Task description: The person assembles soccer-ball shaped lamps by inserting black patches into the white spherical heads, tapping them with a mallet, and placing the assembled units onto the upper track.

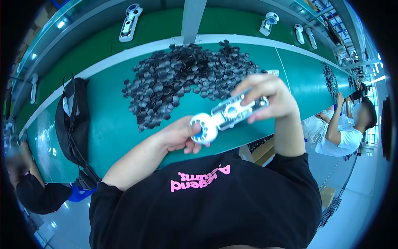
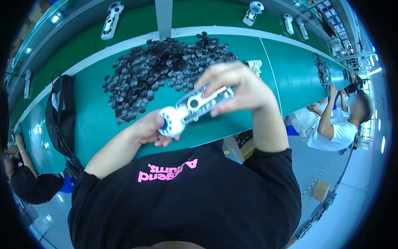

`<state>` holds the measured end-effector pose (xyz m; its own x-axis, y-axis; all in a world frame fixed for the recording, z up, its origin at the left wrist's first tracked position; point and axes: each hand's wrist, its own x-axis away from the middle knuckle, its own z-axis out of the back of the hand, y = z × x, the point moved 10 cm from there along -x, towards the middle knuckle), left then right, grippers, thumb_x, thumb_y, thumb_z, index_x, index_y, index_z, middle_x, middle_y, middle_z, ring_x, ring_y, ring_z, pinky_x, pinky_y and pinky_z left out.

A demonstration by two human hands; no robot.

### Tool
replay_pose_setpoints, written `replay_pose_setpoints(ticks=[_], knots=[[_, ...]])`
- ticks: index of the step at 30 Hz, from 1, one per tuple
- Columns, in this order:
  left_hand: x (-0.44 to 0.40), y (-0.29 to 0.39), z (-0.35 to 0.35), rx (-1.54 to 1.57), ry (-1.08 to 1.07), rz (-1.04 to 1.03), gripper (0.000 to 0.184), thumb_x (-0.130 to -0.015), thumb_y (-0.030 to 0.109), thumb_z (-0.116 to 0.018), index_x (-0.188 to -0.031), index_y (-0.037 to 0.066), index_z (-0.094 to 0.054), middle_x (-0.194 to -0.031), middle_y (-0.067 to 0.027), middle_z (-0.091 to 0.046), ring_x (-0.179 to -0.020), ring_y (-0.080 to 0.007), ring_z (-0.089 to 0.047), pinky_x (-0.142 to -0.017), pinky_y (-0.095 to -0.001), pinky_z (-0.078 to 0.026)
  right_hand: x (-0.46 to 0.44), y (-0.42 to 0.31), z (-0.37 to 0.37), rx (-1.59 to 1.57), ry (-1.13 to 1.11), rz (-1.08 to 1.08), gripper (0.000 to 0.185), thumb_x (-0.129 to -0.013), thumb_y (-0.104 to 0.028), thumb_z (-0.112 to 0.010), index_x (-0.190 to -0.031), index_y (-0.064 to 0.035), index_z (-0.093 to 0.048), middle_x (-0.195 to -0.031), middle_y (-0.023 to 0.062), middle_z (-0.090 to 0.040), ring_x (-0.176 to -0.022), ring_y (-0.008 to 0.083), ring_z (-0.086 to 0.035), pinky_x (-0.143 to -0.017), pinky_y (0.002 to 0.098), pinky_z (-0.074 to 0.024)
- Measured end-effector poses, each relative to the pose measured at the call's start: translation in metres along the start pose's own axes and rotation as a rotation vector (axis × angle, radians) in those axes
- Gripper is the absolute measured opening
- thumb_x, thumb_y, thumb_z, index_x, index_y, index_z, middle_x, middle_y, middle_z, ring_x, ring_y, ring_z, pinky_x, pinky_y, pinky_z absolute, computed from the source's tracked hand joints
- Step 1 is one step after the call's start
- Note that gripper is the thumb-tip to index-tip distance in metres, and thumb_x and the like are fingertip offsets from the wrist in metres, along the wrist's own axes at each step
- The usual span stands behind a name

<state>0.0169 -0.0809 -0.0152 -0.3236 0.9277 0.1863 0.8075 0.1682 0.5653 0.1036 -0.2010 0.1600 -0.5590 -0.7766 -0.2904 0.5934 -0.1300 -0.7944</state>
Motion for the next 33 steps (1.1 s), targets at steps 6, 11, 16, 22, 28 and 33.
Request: replay_pose_setpoints(ticks=[6, 11, 16, 22, 28, 33], knots=[[0.0, 0.027, 0.002, -0.014, 0.004, -0.277, 0.075, -0.079, 0.047, -0.081, -0.128, -0.001, -0.05, -0.095, -0.013, -0.068, -0.065, -0.0158, -0.065, -0.053, -0.0254, -0.053, -0.012, 0.046, -0.013, -0.356, 0.083, 0.027, 0.044, -0.062, -0.024, -0.093, -0.096, -0.005, -0.074, -0.111, 0.0216, -0.07, -0.102, 0.0286, -0.068, -0.081, 0.0355, -0.0546], [0.004, 0.054, -0.013, -0.002, -0.029, -0.503, 0.08, -0.07, 0.032, -0.09, -0.131, 0.0, -0.049, -0.108, -0.0102, -0.066, -0.084, -0.0161, -0.067, -0.074, -0.0297, -0.056, -0.01, 0.094, -0.021, -0.353, 0.363, -0.254, 0.03, -0.073, -0.022, -0.085, -0.095, -0.0055, -0.074, -0.105, 0.0159, -0.07, -0.095, 0.024, -0.068, -0.08, 0.0347, -0.0528], [0.019, 0.059, -0.001, -0.325, 0.309, -0.54, 0.082, -0.066, 0.019, -0.092, -0.133, 0.001, -0.048, -0.115, -0.0086, -0.064, -0.098, -0.016, -0.065, -0.085, -0.0307, -0.053, -0.003, 0.098, -0.027, 0.592, 0.319, -0.285, 0.022, -0.078, -0.019, -0.078, -0.096, -0.0066, -0.073, -0.095, 0.0086, -0.068, -0.087, 0.0248, -0.065, -0.08, 0.0374, -0.0513], [0.016, 0.062, 0.012, -0.455, 0.449, -0.577, 0.075, -0.072, 0.009, -0.086, -0.135, 0.002, -0.046, -0.113, -0.0077, -0.064, -0.104, -0.0158, -0.063, -0.088, -0.0305, -0.052, -0.011, 0.088, -0.05, 0.857, 0.285, -0.208, 0.019, -0.077, -0.015, -0.076, -0.093, -0.0059, -0.072, -0.089, 0.0071, -0.066, -0.086, 0.0286, -0.062, -0.082, 0.0396, -0.05], [0.035, 0.078, 0.025, -0.406, 0.572, -0.718, 0.065, -0.079, 0.002, -0.076, -0.136, 0.004, -0.045, -0.111, -0.007, -0.064, -0.101, -0.0159, -0.063, -0.088, -0.0305, -0.052, -0.013, 0.09, -0.053, 0.616, 0.257, -0.269, 0.012, -0.077, -0.005, -0.071, -0.089, -0.0052, -0.07, -0.085, 0.0082, -0.066, -0.081, 0.0238, -0.064, -0.072, 0.0353, -0.052], [0.036, 0.079, 0.03, -0.424, 0.69, -0.739, 0.06, -0.081, 0.001, -0.071, -0.135, 0.003, -0.046, -0.11, -0.0071, -0.064, -0.098, -0.0154, -0.064, -0.087, -0.0301, -0.052, -0.005, 0.088, -0.05, 0.314, 0.368, -0.28, 0.016, -0.079, -0.001, -0.066, -0.095, -0.0035, -0.07, -0.084, 0.0085, -0.066, -0.074, 0.0179, -0.066, -0.063, 0.029, -0.0508]])
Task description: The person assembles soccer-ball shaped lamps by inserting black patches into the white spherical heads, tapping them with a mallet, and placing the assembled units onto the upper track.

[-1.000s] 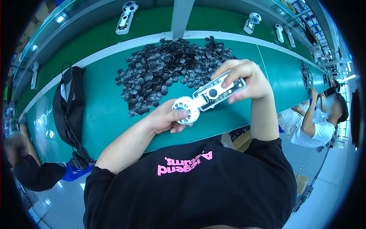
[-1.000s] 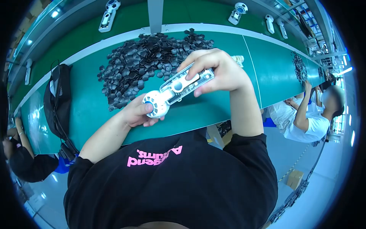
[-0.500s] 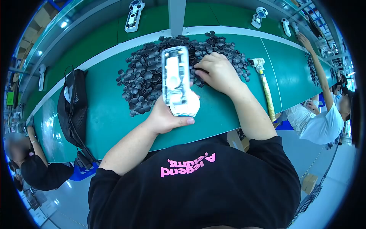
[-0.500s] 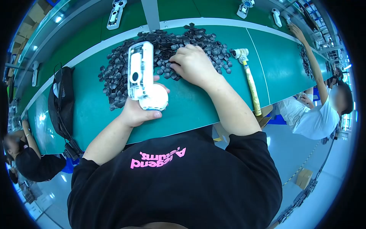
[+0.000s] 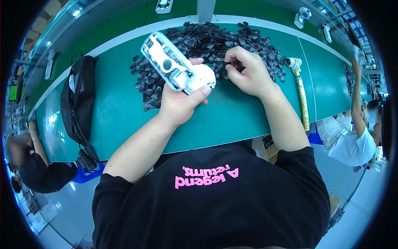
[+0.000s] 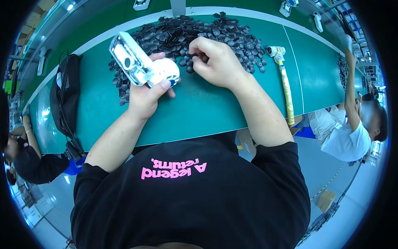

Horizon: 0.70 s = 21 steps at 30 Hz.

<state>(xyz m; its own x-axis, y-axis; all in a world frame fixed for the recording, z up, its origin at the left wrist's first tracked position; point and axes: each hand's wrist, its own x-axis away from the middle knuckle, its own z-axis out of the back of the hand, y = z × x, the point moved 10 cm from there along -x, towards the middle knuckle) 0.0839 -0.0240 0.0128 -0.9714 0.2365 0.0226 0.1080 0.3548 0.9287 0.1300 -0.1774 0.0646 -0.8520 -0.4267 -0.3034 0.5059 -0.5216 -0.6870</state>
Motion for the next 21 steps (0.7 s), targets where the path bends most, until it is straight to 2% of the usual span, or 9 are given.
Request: replay_pose_setpoints(ticks=[2, 5, 8, 12, 16, 21], knots=[[0.001, 0.009, -0.004, -0.03, -0.021, -0.135, 0.058, -0.081, 0.001, -0.071, -0.134, 0.002, -0.047, -0.109, -0.0075, -0.064, -0.097, -0.0152, -0.064, -0.087, -0.0304, -0.053, 0.001, -0.009, -0.001, -0.091, 0.022, 0.062, 0.016, -0.081, -0.001, -0.067, -0.097, -0.0024, -0.07, -0.082, 0.0085, -0.066, -0.073, 0.0172, -0.065, -0.063, 0.0283, -0.0503], [0.002, 0.006, -0.005, -0.044, -0.053, -0.114, 0.055, -0.08, 0.002, -0.072, -0.131, 0.001, -0.05, -0.108, -0.0074, -0.065, -0.097, -0.0154, -0.064, -0.087, -0.0308, -0.053, 0.003, -0.025, 0.008, -0.254, 0.068, 0.194, 0.017, -0.083, -0.001, -0.068, -0.1, -0.0002, -0.071, -0.08, 0.0084, -0.067, -0.07, 0.016, -0.064, -0.063, 0.0269, -0.0492], [0.001, 0.005, -0.006, -0.047, -0.08, -0.101, 0.053, -0.08, 0.002, -0.073, -0.128, 0.0, -0.053, -0.109, -0.0073, -0.065, -0.098, -0.0155, -0.065, -0.088, -0.0311, -0.053, 0.009, -0.031, -0.001, -0.359, -0.1, 0.192, 0.018, -0.085, -0.001, -0.069, -0.102, 0.0018, -0.072, -0.08, 0.0084, -0.068, -0.069, 0.0155, -0.063, -0.064, 0.0266, -0.0492], [0.004, 0.004, -0.011, -0.092, -0.112, -0.094, 0.05, -0.079, 0.003, -0.075, -0.125, -0.001, -0.056, -0.111, -0.0075, -0.065, -0.101, -0.0154, -0.064, -0.089, -0.0312, -0.052, 0.016, -0.05, -0.007, -0.317, -0.163, 0.274, 0.017, -0.083, 0.0, -0.072, -0.1, 0.0022, -0.073, -0.079, 0.0076, -0.068, -0.071, 0.0139, -0.063, -0.065, 0.0263, -0.0496], [0.009, 0.006, -0.021, -0.186, -0.123, -0.142, 0.051, -0.078, 0.004, -0.075, -0.125, -0.001, -0.055, -0.113, -0.0083, -0.065, -0.102, -0.0151, -0.064, -0.09, -0.0311, -0.052, 0.017, -0.034, -0.013, -0.448, -0.152, 0.062, 0.016, -0.081, 0.0, -0.075, -0.097, 0.0018, -0.073, -0.081, 0.0073, -0.069, -0.073, 0.0125, -0.063, -0.067, 0.0256, -0.0492], [0.004, 0.003, -0.016, -0.179, -0.108, -0.155, 0.052, -0.078, 0.004, -0.076, -0.125, -0.001, -0.055, -0.113, -0.0091, -0.065, -0.103, -0.0151, -0.064, -0.09, -0.0312, -0.052, 0.016, -0.031, -0.027, -0.573, -0.128, 0.006, 0.01, -0.08, 0.001, -0.076, -0.089, 0.0013, -0.071, -0.085, 0.0065, -0.067, -0.075, 0.0114, -0.062, -0.069, 0.0248, -0.0484]])
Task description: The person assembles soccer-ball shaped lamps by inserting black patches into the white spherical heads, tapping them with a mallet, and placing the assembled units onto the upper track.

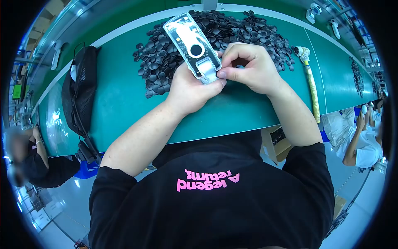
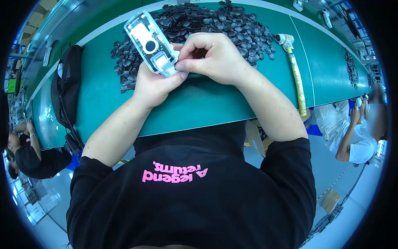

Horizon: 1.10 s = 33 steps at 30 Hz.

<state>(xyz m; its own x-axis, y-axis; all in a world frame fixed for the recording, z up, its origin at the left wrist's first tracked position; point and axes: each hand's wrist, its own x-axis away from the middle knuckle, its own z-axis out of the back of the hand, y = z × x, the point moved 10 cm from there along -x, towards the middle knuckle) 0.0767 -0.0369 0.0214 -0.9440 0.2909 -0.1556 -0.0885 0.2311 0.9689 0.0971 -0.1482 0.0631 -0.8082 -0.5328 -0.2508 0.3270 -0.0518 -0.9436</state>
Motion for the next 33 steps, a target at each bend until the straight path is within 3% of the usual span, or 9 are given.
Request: replay_pose_setpoints(ticks=[8, 14, 18, 20, 24, 27, 28, 31, 33], knots=[[0.001, 0.001, 0.003, 0.095, 0.011, 0.017, 0.051, -0.077, 0.006, -0.077, -0.122, -0.001, -0.056, -0.11, -0.008, -0.066, -0.101, -0.0147, -0.064, -0.089, -0.0315, -0.053, -0.002, -0.001, -0.003, -0.004, 0.019, -0.045, 0.009, -0.081, 0.001, -0.076, -0.083, 0.0002, -0.067, -0.089, 0.0043, -0.062, -0.08, 0.0115, -0.06, -0.075, 0.0247, -0.0492], [0.0, 0.009, -0.002, 0.125, -0.033, -0.054, 0.047, -0.078, 0.009, -0.081, -0.118, 0.0, -0.057, -0.106, -0.0069, -0.066, -0.097, -0.0137, -0.065, -0.086, -0.0303, -0.054, 0.0, -0.015, -0.008, 0.11, 0.01, 0.082, 0.009, -0.081, 0.001, -0.073, -0.089, 0.0003, -0.068, -0.09, 0.0063, -0.064, -0.08, 0.0126, -0.061, -0.074, 0.0272, -0.0497], [0.003, -0.002, 0.003, 0.159, 0.017, 0.04, 0.043, -0.082, 0.012, -0.082, -0.116, 0.001, -0.059, -0.103, -0.007, -0.067, -0.093, -0.0127, -0.065, -0.083, -0.0293, -0.054, 0.005, -0.022, -0.016, 0.193, 0.048, 0.144, 0.009, -0.083, 0.0, -0.071, -0.092, -0.0004, -0.069, -0.09, 0.007, -0.064, -0.081, 0.014, -0.061, -0.076, 0.0287, -0.0501], [0.002, 0.004, 0.008, 0.065, 0.041, -0.053, 0.039, -0.084, 0.013, -0.08, -0.115, 0.001, -0.059, -0.101, -0.0066, -0.067, -0.091, -0.0127, -0.065, -0.082, -0.0287, -0.054, 0.008, -0.024, -0.01, 0.219, 0.082, 0.18, 0.009, -0.084, 0.0, -0.071, -0.093, -0.0007, -0.069, -0.091, 0.0071, -0.064, -0.082, 0.0145, -0.062, -0.077, 0.0292, -0.0502], [0.004, 0.017, 0.006, 0.047, 0.083, -0.1, 0.035, -0.086, 0.011, -0.078, -0.113, 0.0, -0.059, -0.103, -0.0068, -0.066, -0.09, -0.0135, -0.064, -0.082, -0.0284, -0.054, 0.01, -0.026, -0.016, 0.177, -0.057, 0.32, 0.02, -0.088, -0.007, -0.069, -0.107, -0.0013, -0.068, -0.101, 0.0095, -0.063, -0.091, 0.0156, -0.061, -0.083, 0.0305, -0.0501], [0.005, 0.015, 0.007, 0.046, 0.104, -0.111, 0.033, -0.086, 0.009, -0.077, -0.112, 0.0, -0.059, -0.106, -0.0077, -0.065, -0.093, -0.015, -0.063, -0.083, -0.0293, -0.053, 0.008, -0.002, -0.005, -0.089, 0.102, 0.126, 0.052, -0.087, -0.022, -0.073, -0.132, -0.001, -0.055, -0.119, 0.0128, -0.059, -0.107, 0.0201, -0.059, -0.092, 0.0333, -0.0489], [0.005, 0.012, 0.01, 0.039, 0.117, -0.127, 0.032, -0.086, 0.007, -0.076, -0.111, 0.001, -0.059, -0.109, -0.0083, -0.064, -0.095, -0.0162, -0.062, -0.084, -0.0302, -0.052, 0.009, -0.002, -0.005, -0.092, 0.125, 0.136, 0.052, -0.087, -0.022, -0.073, -0.132, -0.001, -0.055, -0.119, 0.0128, -0.059, -0.107, 0.0201, -0.059, -0.092, 0.0333, -0.0489], [0.009, 0.011, 0.007, 0.011, 0.093, -0.176, 0.03, -0.085, 0.005, -0.075, -0.11, 0.001, -0.058, -0.112, -0.0097, -0.062, -0.101, -0.0185, -0.061, -0.087, -0.0322, -0.051, 0.006, 0.0, -0.017, 0.09, 0.069, 0.1, 0.086, -0.083, -0.043, -0.078, -0.146, -0.0005, -0.037, -0.133, 0.0156, -0.052, -0.122, 0.0253, -0.053, -0.104, 0.0371, -0.044], [0.013, 0.015, 0.004, -0.003, 0.071, -0.244, 0.03, -0.084, 0.004, -0.074, -0.109, 0.002, -0.058, -0.114, -0.0112, -0.06, -0.107, -0.0209, -0.058, -0.09, -0.0344, -0.05, 0.006, 0.006, -0.024, -0.016, 0.021, 0.04, 0.092, -0.08, -0.047, -0.079, -0.147, 0.0, -0.035, -0.134, 0.0161, -0.052, -0.124, 0.0261, -0.052, -0.105, 0.0377, -0.0427]])
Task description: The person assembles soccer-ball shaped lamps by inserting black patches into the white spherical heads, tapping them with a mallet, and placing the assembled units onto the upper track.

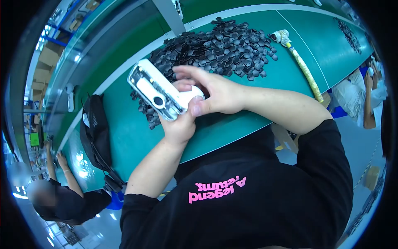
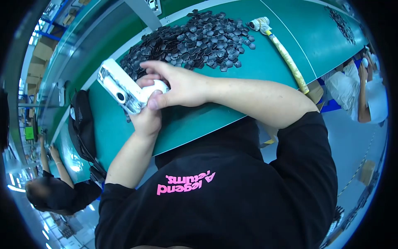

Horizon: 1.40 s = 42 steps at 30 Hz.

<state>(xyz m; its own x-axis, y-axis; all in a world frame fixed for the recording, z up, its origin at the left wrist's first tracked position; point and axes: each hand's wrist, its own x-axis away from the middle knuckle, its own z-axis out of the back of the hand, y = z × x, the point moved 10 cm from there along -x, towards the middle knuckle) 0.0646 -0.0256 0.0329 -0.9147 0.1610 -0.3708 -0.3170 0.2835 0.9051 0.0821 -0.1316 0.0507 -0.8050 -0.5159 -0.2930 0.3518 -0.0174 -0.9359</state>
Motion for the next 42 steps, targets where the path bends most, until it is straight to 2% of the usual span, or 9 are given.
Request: replay_pose_setpoints(ticks=[2, 6, 15, 23, 25, 29, 34, 38, 42], knots=[[-0.001, 0.0, 0.0, -0.032, -0.033, -0.044, 0.03, -0.084, 0.004, -0.073, -0.109, 0.002, -0.058, -0.113, -0.0114, -0.06, -0.107, -0.0216, -0.058, -0.09, -0.0351, -0.05, 0.001, 0.013, -0.02, -0.211, -0.151, -0.143, 0.105, -0.076, -0.057, -0.08, -0.148, 0.001, -0.032, -0.135, 0.017, -0.052, -0.128, 0.0277, -0.05, -0.108, 0.0387, -0.0403], [-0.001, 0.0, 0.003, -0.072, -0.043, -0.108, 0.031, -0.083, 0.005, -0.073, -0.109, 0.002, -0.057, -0.112, -0.012, -0.06, -0.108, -0.0232, -0.058, -0.091, -0.0363, -0.05, -0.005, 0.014, -0.023, -0.31, -0.159, -0.099, 0.108, -0.074, -0.062, -0.079, -0.147, 0.0027, -0.033, -0.134, 0.0172, -0.052, -0.128, 0.0262, -0.05, -0.109, 0.0381, -0.0399], [-0.006, 0.004, 0.001, -0.078, -0.028, -0.087, 0.032, -0.084, 0.008, -0.074, -0.111, 0.002, -0.056, -0.112, -0.0122, -0.06, -0.105, -0.023, -0.059, -0.091, -0.036, -0.05, -0.009, 0.015, -0.021, -0.407, -0.187, -0.088, 0.105, -0.073, -0.057, -0.082, -0.146, 0.0026, -0.036, -0.132, 0.015, -0.054, -0.125, 0.0247, -0.052, -0.107, 0.038, -0.0417], [-0.002, -0.014, 0.0, 0.197, 0.068, 0.19, 0.039, -0.085, 0.01, -0.075, -0.119, 0.001, -0.056, -0.112, -0.0115, -0.062, -0.097, -0.0204, -0.063, -0.088, -0.034, -0.052, -0.016, 0.019, 0.04, -0.099, -0.03, -0.141, 0.063, -0.083, -0.042, -0.077, -0.129, -0.0035, -0.06, -0.114, 0.01, -0.065, -0.115, 0.0228, -0.059, -0.099, 0.0364, -0.0482], [-0.002, -0.014, -0.002, 0.229, 0.08, 0.244, 0.041, -0.085, 0.011, -0.076, -0.12, 0.0, -0.056, -0.112, -0.0113, -0.062, -0.096, -0.0197, -0.064, -0.087, -0.0335, -0.052, -0.019, -0.005, 0.078, 0.956, 0.195, 0.008, 0.039, -0.085, -0.03, -0.073, -0.117, -0.007, -0.069, -0.103, 0.0082, -0.068, -0.105, 0.0249, -0.062, -0.093, 0.0373, -0.0498], [-0.002, -0.009, -0.001, 0.129, 0.05, 0.236, 0.044, -0.083, 0.01, -0.077, -0.121, 0.0, -0.056, -0.112, -0.0113, -0.062, -0.094, -0.0178, -0.064, -0.085, -0.0313, -0.053, -0.022, 0.018, 0.088, 1.197, 0.288, 0.071, 0.027, -0.085, -0.023, -0.071, -0.108, -0.0091, -0.072, -0.098, 0.0072, -0.068, -0.097, 0.0277, -0.062, -0.09, 0.0397, -0.0491], [-0.002, -0.013, -0.003, 0.088, 0.036, 0.262, 0.05, -0.081, 0.007, -0.079, -0.123, -0.001, -0.053, -0.114, -0.0114, -0.061, -0.095, -0.0171, -0.064, -0.084, -0.0305, -0.054, -0.026, 0.028, 0.086, 1.218, 0.237, -0.027, 0.021, -0.086, -0.02, -0.069, -0.104, -0.0085, -0.072, -0.097, 0.0072, -0.069, -0.101, 0.0269, -0.062, -0.094, 0.0413, -0.0468], [-0.002, -0.014, -0.003, 0.098, 0.055, 0.258, 0.055, -0.081, 0.006, -0.079, -0.127, -0.001, -0.049, -0.115, -0.0117, -0.061, -0.096, -0.0177, -0.064, -0.084, -0.0308, -0.054, -0.028, 0.015, 0.083, 1.155, 0.252, -0.002, 0.015, -0.088, -0.017, -0.068, -0.098, -0.0069, -0.072, -0.092, 0.0072, -0.069, -0.094, 0.0253, -0.064, -0.088, 0.0394, -0.0499], [-0.006, -0.013, 0.004, 0.107, 0.106, 0.234, 0.058, -0.082, 0.006, -0.078, -0.13, -0.001, -0.046, -0.116, -0.012, -0.06, -0.098, -0.0191, -0.064, -0.081, -0.0334, -0.057, -0.024, 0.015, 0.083, 0.635, 0.279, -0.1, 0.013, -0.09, -0.015, -0.067, -0.097, -0.0046, -0.071, -0.09, 0.0083, -0.069, -0.085, 0.0239, -0.067, -0.08, 0.0359, -0.0528]])
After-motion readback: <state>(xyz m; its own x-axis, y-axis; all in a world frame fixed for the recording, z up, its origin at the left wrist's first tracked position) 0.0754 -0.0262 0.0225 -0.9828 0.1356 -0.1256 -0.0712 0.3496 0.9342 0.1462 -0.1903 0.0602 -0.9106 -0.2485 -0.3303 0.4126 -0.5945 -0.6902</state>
